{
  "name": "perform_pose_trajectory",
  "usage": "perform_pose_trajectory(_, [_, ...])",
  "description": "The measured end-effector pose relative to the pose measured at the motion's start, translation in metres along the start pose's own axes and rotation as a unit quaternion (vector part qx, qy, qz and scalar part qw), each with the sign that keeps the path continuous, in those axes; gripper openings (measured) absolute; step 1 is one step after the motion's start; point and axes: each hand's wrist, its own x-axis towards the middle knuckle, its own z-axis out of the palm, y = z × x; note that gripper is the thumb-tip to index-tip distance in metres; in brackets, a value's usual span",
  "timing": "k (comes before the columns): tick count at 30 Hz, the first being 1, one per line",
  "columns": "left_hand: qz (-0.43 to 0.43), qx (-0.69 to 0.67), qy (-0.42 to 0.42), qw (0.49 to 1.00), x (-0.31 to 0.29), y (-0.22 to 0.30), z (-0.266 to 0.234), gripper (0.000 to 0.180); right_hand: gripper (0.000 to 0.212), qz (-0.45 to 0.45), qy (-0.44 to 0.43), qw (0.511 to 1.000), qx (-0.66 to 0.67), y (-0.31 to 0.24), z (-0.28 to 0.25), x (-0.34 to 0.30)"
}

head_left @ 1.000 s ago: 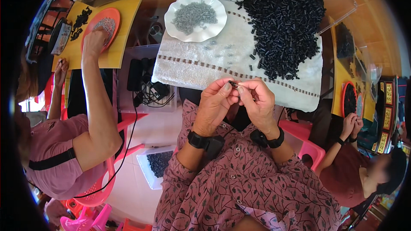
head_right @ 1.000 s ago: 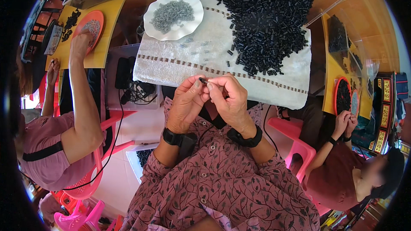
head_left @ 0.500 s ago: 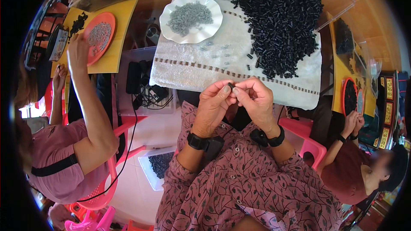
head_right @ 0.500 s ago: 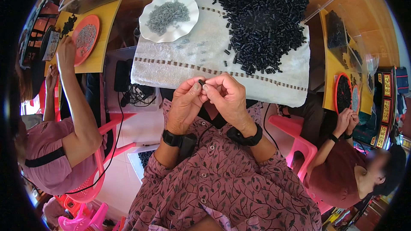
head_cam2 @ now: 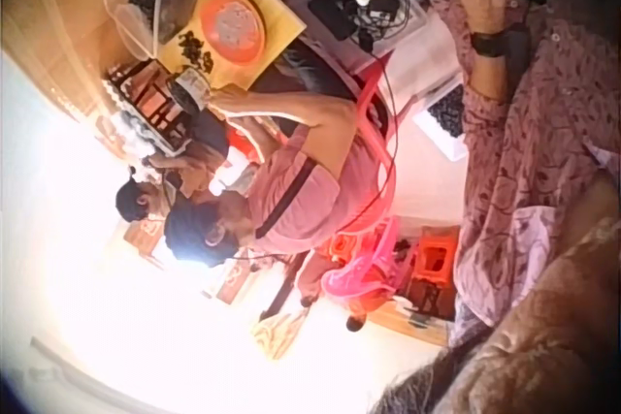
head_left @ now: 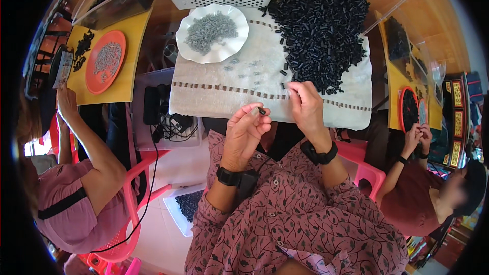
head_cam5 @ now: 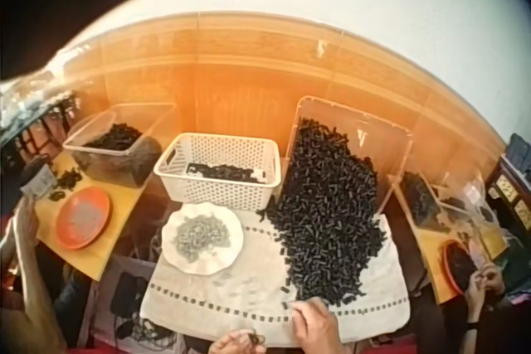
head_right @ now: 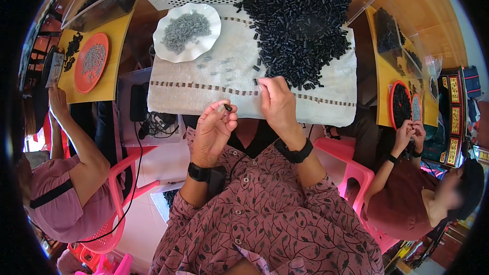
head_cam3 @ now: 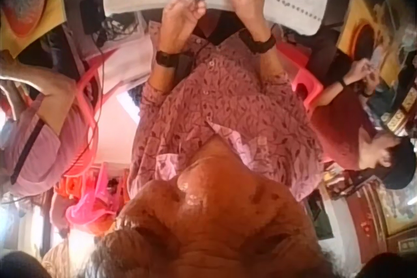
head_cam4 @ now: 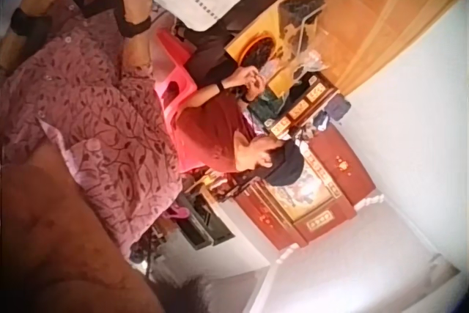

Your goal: Sorting and inspecting small black and silver components at a workbench.

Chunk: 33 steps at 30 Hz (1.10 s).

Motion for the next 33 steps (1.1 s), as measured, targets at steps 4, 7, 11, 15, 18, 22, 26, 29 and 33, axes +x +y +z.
perform_pose_trajectory(4, [0.003, 0.002, 0.01, 1.0, 0.001, 0.0, -0.002, 0.024, 0.031, -0.025, -0.041, 0.993, -0.105, 0.0, 0.004, 0.003])
perform_pose_trajectory(7, [0.015, -0.015, -0.012, 1.0, 0.002, -0.001, -0.008, 0.025, 0.03, -0.022, -0.076, 0.987, -0.143, -0.004, 0.004, 0.005])
perform_pose_trajectory(11, [0.015, -0.016, -0.016, 1.0, 0.003, -0.003, -0.009, 0.024, 0.035, -0.042, -0.069, 0.985, -0.152, 0.003, 0.007, 0.006])
perform_pose_trajectory(15, [0.015, -0.018, -0.028, 0.999, 0.003, -0.002, -0.007, 0.024, 0.022, -0.058, -0.034, 0.992, -0.105, 0.009, 0.007, 0.007])
perform_pose_trajectory(18, [0.017, -0.017, -0.029, 0.999, 0.004, -0.001, -0.009, 0.024, 0.013, 0.035, -0.05, 0.996, 0.059, -0.005, 0.004, 0.003])
perform_pose_trajectory(22, [0.019, -0.017, -0.016, 1.0, 0.003, -0.001, -0.009, 0.024, 0.01, 0.216, -0.1, 0.93, 0.28, -0.029, -0.004, -0.002])
perform_pose_trajectory(26, [0.018, -0.007, -0.008, 1.0, 0.003, -0.002, -0.007, 0.027, 0.016, 0.229, -0.122, 0.892, 0.371, -0.031, -0.005, -0.009])
perform_pose_trajectory(29, [0.027, -0.016, -0.014, 0.999, 0.003, -0.003, -0.007, 0.026, 0.019, 0.235, -0.138, 0.88, 0.389, -0.035, -0.005, -0.012])
perform_pose_trajectory(33, [0.031, -0.023, -0.022, 0.999, 0.003, -0.002, -0.01, 0.026, 0.02, 0.237, -0.148, 0.865, 0.417, -0.039, -0.006, -0.014])
